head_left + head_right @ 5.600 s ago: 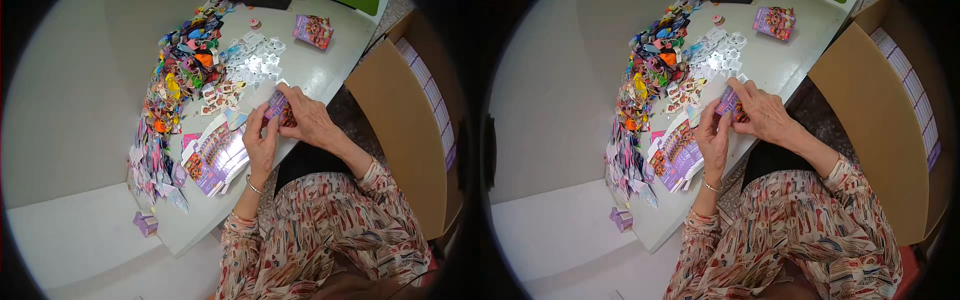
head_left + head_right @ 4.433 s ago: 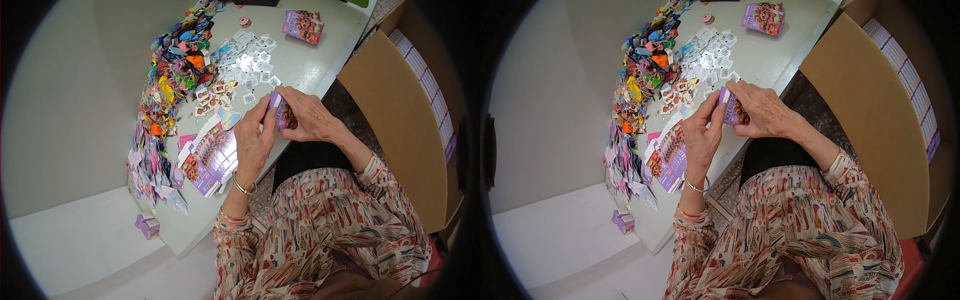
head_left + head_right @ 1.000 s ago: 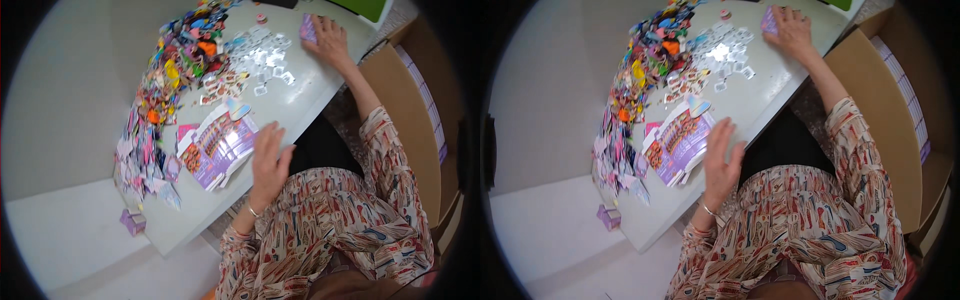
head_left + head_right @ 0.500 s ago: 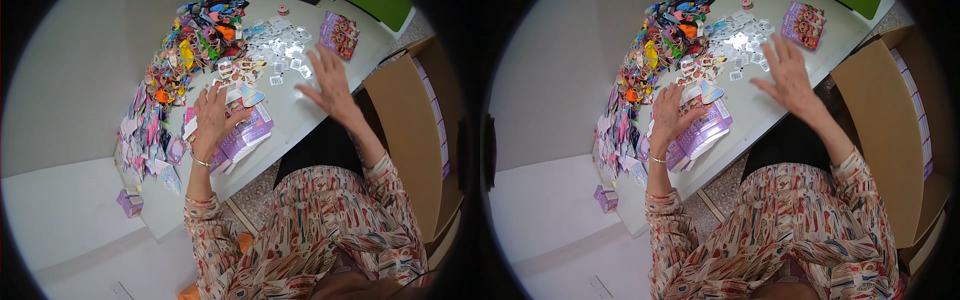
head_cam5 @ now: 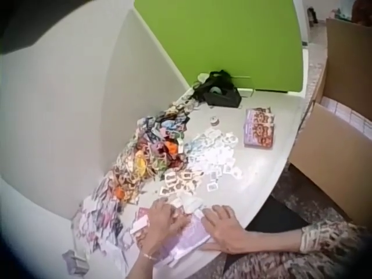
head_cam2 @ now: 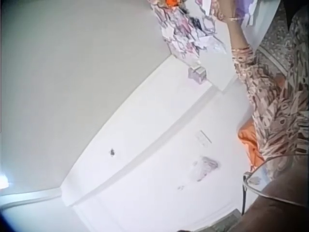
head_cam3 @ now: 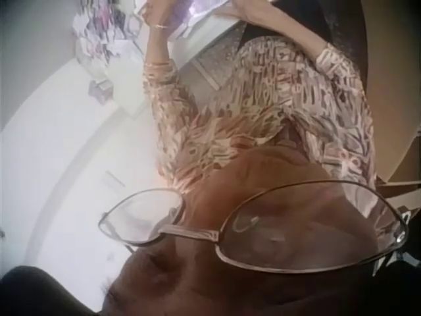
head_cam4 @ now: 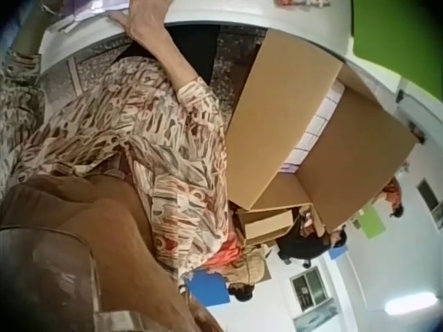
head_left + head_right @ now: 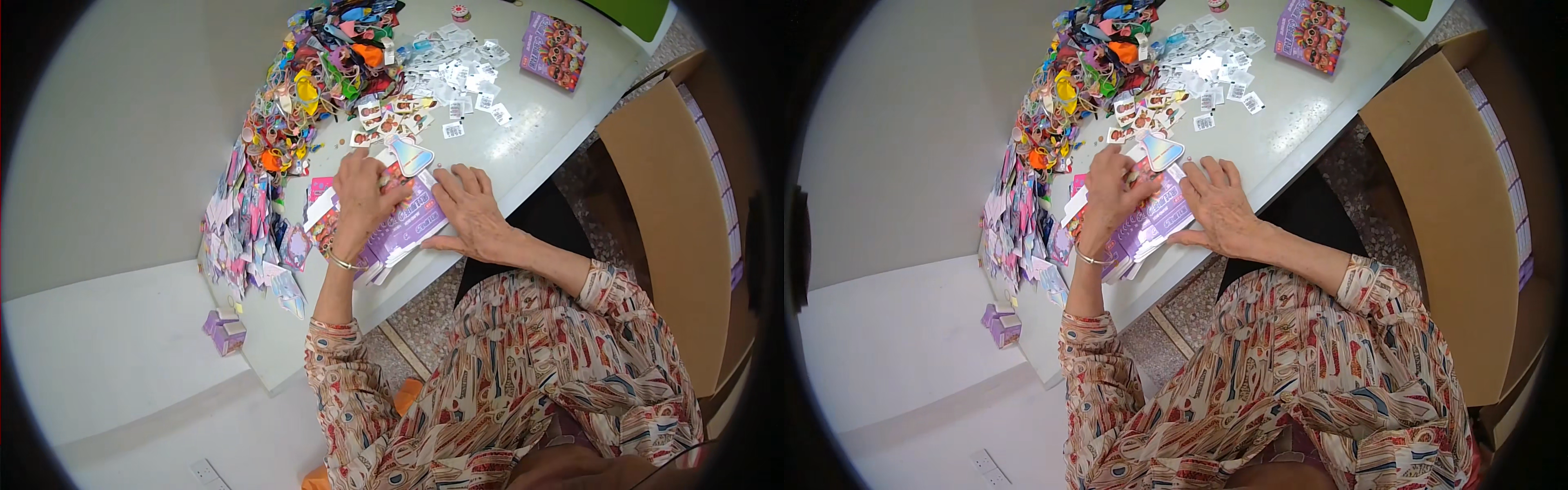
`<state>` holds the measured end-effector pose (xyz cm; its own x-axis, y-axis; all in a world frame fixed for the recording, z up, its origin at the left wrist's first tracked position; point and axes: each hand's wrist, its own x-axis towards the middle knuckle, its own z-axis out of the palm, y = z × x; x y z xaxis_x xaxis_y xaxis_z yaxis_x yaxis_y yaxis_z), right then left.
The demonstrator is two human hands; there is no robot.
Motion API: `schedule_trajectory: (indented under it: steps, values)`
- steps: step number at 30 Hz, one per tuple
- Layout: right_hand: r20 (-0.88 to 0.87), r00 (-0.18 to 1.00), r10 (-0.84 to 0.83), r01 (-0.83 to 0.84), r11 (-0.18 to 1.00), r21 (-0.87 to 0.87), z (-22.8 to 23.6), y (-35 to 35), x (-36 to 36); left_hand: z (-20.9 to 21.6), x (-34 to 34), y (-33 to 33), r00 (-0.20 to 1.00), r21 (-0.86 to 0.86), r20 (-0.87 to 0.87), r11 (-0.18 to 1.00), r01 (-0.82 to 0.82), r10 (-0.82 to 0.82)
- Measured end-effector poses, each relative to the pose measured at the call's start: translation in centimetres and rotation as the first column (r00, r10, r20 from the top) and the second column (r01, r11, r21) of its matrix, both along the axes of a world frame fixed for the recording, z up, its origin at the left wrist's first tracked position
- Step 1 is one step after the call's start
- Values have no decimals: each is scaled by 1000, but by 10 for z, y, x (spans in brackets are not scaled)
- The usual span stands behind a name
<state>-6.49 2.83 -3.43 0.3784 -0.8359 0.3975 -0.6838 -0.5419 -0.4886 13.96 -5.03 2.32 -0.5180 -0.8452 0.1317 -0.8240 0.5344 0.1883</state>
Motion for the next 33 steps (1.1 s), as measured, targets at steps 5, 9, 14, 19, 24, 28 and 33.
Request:
schedule_trajectory:
  steps: [5, 9, 14, 19, 24, 28, 33]
  values:
    - [147, 989, -10, -7, 994, 112, 6, -4, 3, 30, 7, -2, 901, 93, -371, 974, -207, 226]
    - [267, 964, -15, -35, 983, 180, 33, -6, 16, 69, 6, 14, 892, 107, -388, 972, -208, 233]
    - [369, 924, -98, -12, 959, 283, 45, -14, 14, 60, -22, 25, 901, 164, -415, 984, -66, 129]
    - [425, 886, -182, -52, 875, 482, 46, -18, -10, 41, -45, 38, 830, 141, -537, 986, -90, 153]
    - [484, 851, -203, -111, 832, 544, 45, -22, -41, 26, -74, 67, 391, 440, -835, 896, 50, 388]
    - [584, 800, -137, -218, 841, 496, 51, -21, -57, 11, -83, 74, 188, 440, -892, 887, 143, 412]
    - [671, 739, -61, -406, 755, 514, 34, -22, -74, 6, -67, 69, 366, 652, -741, 733, 192, 563]
